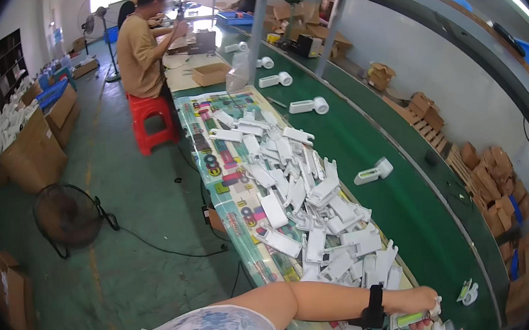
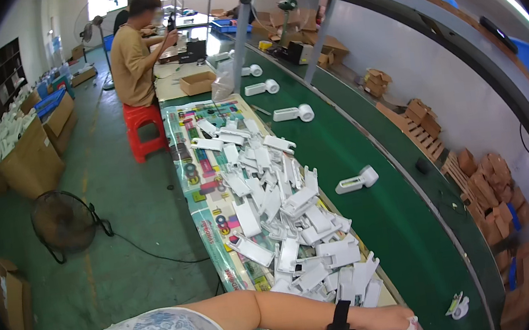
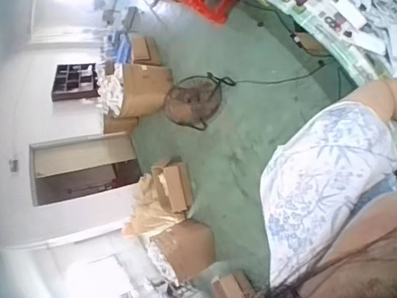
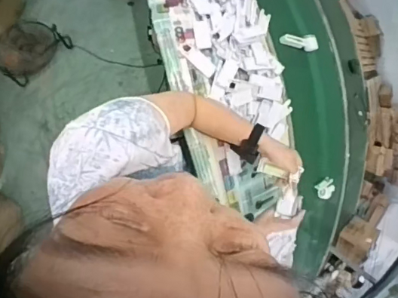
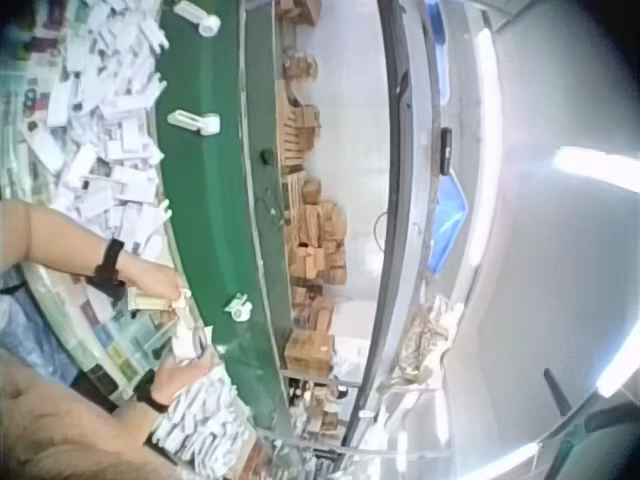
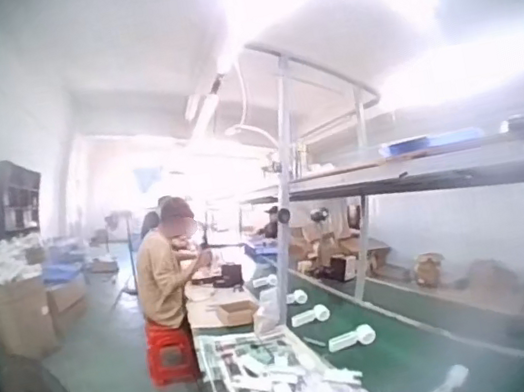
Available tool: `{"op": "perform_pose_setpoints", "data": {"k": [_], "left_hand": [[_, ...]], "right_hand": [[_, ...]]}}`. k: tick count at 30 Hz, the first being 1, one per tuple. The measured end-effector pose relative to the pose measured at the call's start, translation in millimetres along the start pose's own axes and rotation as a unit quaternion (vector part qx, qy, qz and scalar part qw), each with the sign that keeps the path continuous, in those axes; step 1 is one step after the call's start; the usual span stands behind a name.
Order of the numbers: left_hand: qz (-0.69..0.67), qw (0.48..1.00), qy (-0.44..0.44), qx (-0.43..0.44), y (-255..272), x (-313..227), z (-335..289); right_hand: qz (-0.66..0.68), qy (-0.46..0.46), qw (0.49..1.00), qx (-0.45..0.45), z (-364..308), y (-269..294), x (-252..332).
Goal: Assembling the components of small portable handheld fans at a factory assembly line.
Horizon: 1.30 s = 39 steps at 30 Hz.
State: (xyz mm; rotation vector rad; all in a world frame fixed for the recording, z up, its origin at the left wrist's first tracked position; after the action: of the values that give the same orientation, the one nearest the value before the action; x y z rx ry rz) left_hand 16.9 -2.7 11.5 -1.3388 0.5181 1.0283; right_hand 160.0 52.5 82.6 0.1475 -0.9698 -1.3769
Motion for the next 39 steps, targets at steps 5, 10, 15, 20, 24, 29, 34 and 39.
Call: {"op": "perform_pose_setpoints", "data": {"k": [5, 10, 15, 20, 24, 29, 34, 39], "left_hand": [[0.016, 1.0, 0.002, 0.016, 3.4, -5.8, -21.6], [0.133, 0.983, 0.122, -0.042, 23.4, -21.3, -33.3], [0.178, 0.973, 0.147, -0.015, 4.2, -2.5, -20.0], [0.267, 0.954, 0.135, -0.031, 3.2, -7.3, -27.0], [0.31, 0.944, 0.101, -0.037, 2.1, -9.7, -28.8], [0.529, 0.848, -0.028, -0.032, -2.7, -14.4, -29.0], [0.637, 0.769, -0.029, 0.047, -30.1, -1.5, -29.5], [0.604, 0.792, -0.02, 0.087, -40.7, -12.0, -37.1]], "right_hand": [[-0.216, 0.343, 0.909, -0.094, 17.4, -3.1, -7.8], [-0.207, 0.256, 0.944, -0.034, 44.1, -34.1, -7.7], [-0.236, 0.28, 0.929, -0.052, 29.3, -11.1, -22.8], [-0.244, 0.291, 0.925, 0.002, 27.6, -10.5, -12.8], [-0.236, 0.296, 0.924, 0.052, 31.1, -2.9, 1.8], [0.052, 0.071, 0.936, 0.341, 32.5, 2.4, 8.0], [0.07, 0.003, 0.901, 0.427, 30.5, 8.1, 0.0], [0.067, 0.04, 0.893, 0.443, 28.0, 5.3, 0.0]]}}
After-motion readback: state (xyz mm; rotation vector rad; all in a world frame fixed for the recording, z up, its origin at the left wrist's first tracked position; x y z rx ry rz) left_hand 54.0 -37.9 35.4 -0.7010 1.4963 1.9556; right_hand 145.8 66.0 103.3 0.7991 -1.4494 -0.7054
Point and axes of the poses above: each hand's wrist, its own z-axis towards the middle knuckle, its own y-axis out of the back of the hand, x = y × z, the point moved 6 cm from there along z, towards the middle knuckle, and after that the axes turned 1 degree about -z, right-handed, at the moved point
